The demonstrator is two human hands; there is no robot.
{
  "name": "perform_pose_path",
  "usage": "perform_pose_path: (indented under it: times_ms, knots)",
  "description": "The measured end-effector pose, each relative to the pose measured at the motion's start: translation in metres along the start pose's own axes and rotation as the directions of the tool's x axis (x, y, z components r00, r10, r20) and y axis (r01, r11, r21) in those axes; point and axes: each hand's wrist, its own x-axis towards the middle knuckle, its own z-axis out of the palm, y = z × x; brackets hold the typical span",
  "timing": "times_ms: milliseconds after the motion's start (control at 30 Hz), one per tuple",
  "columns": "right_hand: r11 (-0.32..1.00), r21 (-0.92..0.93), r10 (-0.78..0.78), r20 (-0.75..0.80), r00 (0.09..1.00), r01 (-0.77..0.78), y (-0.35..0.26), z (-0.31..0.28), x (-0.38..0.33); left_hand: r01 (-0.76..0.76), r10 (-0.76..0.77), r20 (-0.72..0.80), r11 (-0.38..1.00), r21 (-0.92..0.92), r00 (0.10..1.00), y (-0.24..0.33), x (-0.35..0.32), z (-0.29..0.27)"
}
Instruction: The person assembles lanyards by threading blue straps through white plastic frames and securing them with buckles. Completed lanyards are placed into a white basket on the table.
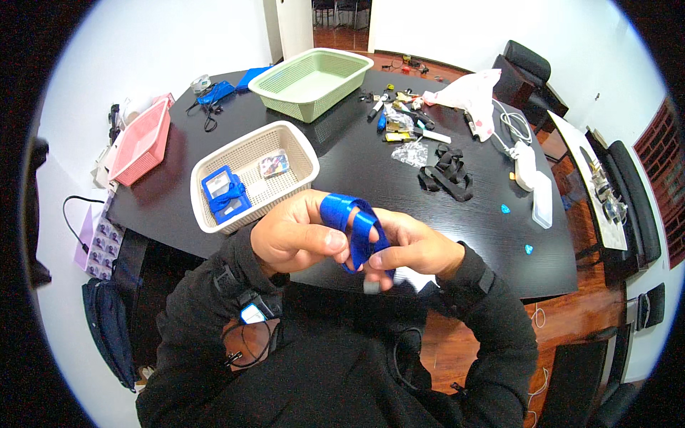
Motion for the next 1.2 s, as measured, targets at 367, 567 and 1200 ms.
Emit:
perform_pose_path:
  times_ms: [367,567,1200]
  knots:
    - [0.015,-0.978,-0.636,-0.17,0.753,-0.208,-0.12,-0.034,-0.043,0.278,-0.178,-0.326,0.915,0.294,0.929,0.003,-0.02,-0.02]
    - [-0.241,-0.969,-0.722,0.146,0.677,-0.047,-0.143,-0.021,-0.037,0.195,-0.165,-0.346,0.979,0.053,0.924,-0.028,-0.024,-0.038]
    - [-0.295,-0.953,-0.79,0.202,0.578,-0.07,-0.184,0.001,-0.053,0.485,-0.173,-0.505,0.644,0.591,0.845,0.009,-0.037,-0.054]
